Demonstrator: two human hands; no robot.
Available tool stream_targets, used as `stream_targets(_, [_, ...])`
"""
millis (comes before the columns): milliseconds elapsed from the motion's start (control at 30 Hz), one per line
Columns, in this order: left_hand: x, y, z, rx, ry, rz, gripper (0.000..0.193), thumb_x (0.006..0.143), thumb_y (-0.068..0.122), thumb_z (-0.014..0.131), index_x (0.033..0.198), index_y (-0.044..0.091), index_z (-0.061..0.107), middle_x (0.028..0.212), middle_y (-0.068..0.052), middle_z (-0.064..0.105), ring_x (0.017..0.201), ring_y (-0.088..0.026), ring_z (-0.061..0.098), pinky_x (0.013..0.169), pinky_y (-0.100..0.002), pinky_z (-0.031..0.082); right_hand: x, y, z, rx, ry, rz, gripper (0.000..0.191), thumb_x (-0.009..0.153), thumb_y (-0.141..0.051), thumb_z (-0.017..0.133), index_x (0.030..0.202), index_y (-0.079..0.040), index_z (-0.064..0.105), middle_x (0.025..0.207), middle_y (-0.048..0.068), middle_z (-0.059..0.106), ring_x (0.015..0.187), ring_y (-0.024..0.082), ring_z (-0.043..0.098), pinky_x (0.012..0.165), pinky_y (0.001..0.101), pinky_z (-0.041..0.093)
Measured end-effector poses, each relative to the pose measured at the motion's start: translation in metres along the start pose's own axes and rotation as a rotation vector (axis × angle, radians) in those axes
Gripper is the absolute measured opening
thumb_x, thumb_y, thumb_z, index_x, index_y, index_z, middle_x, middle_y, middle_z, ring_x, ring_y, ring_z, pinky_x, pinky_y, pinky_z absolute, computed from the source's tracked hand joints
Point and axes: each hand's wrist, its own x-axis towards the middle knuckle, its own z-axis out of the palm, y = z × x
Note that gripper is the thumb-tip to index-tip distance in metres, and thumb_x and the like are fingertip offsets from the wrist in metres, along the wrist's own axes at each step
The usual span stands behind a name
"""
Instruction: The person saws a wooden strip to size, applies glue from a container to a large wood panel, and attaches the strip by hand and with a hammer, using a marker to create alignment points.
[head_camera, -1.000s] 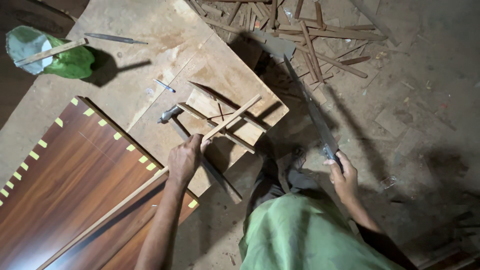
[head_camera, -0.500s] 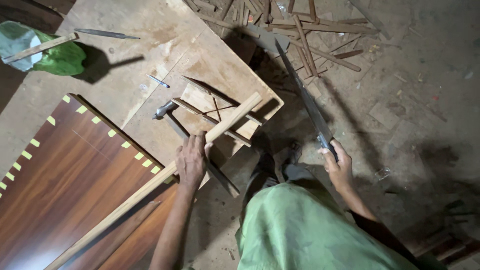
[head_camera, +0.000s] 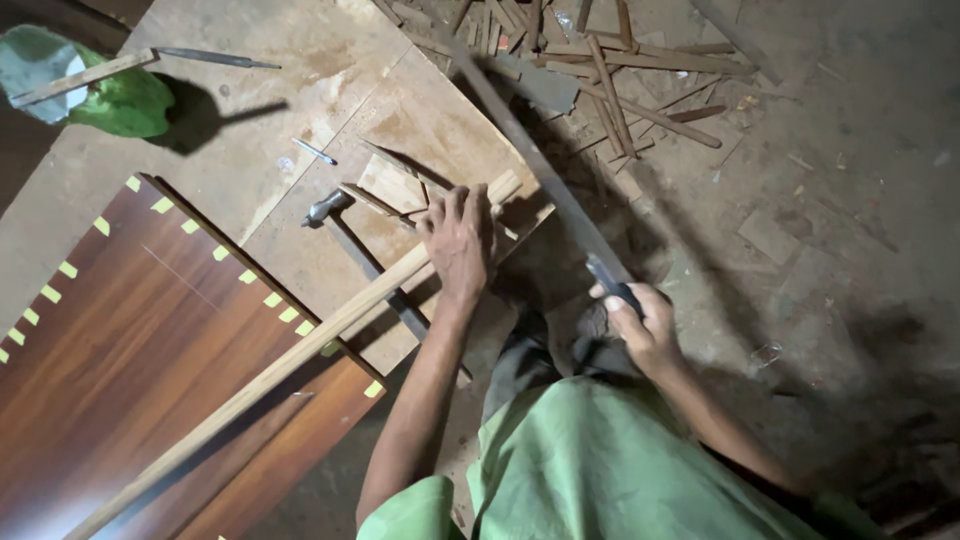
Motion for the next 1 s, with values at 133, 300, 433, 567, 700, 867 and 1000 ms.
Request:
stream_targets(133, [0.006,0.004,-0.003,-0.037,0.044,-0.016,0.037,0.094,0.029,0.075,0.129,0.019,0.065,0.123,-0.005,0.063,0.116,-0.028,0.056,0.097,-0.046,0.041,0.022,-0.002,0.011,-0.065,-0.053,-0.012,0.019,0.101,-0.017,0.060,0.109,-0.004,0.071,0.068,-0.009,0.049,0.057,0.002,0.042,0.051,0.0228,0.035])
stream_targets(300, [0.008,0.003,-0.007,-0.057,0.023,0.040,0.061,0.066,0.021,0.079,0.127,0.021,0.068,0.119,-0.005,0.064,0.114,-0.030,0.056,0.095,-0.046,0.043,0.044,0.005,0.014,-0.129,-0.089,-0.165,0.020,0.101,-0.020,0.060,0.107,-0.004,0.071,0.074,-0.006,0.057,0.062,0.004,0.048,0.056,0.0234,0.040])
stream_targets(433, [0.008,0.005,-0.011,-0.088,0.113,0.060,0.041,0.087,0.024,0.083,0.125,0.025,0.069,0.118,-0.001,0.063,0.112,-0.027,0.056,0.094,-0.045,0.043,0.060,0.024,0.019,-0.159,-0.102,-0.374,0.020,0.104,-0.019,0.059,0.106,-0.004,0.072,0.084,-0.003,0.061,0.072,0.008,0.055,0.066,0.0264,0.045])
stream_targets(567, [0.008,0.009,-0.014,-0.081,0.068,0.022,0.042,0.079,0.025,0.083,0.119,0.023,0.071,0.112,-0.003,0.063,0.106,-0.029,0.055,0.091,-0.046,0.043,0.058,0.041,0.016,-0.131,-0.103,-0.166,0.023,0.102,-0.021,0.060,0.105,-0.004,0.074,0.075,0.000,0.058,0.065,0.010,0.052,0.061,0.0286,0.043])
stream_targets(700, [0.006,0.005,-0.007,-0.026,0.105,0.041,0.038,0.082,0.028,0.082,0.118,0.025,0.072,0.111,-0.003,0.063,0.105,-0.030,0.054,0.090,-0.046,0.044,-0.018,0.043,-0.032,-0.095,-0.105,0.035,0.030,0.100,-0.024,0.060,0.114,-0.002,0.074,0.081,0.000,0.065,0.069,0.007,0.056,0.063,0.0242,0.047])
stream_targets(867, [0.009,-0.004,0.000,0.021,0.076,0.034,0.044,0.077,0.026,0.081,0.120,0.024,0.071,0.116,-0.006,0.062,0.107,-0.032,0.054,0.089,-0.046,0.044,-0.078,0.028,-0.064,-0.286,-0.020,0.061,0.027,0.098,-0.020,0.062,0.111,-0.001,0.077,0.082,0.006,0.073,0.070,0.013,0.062,0.066,0.0289,0.052])
stream_targets(1000, [0.012,-0.005,-0.001,0.104,0.126,0.069,0.044,0.072,0.028,0.081,0.115,0.024,0.070,0.114,-0.007,0.062,0.105,-0.034,0.053,0.086,-0.048,0.043,0.063,0.008,0.034,-0.183,-0.031,-0.379,0.024,0.100,-0.018,0.062,0.114,0.001,0.069,0.083,0.011,0.068,0.074,0.019,0.066,0.071,0.0338,0.053])
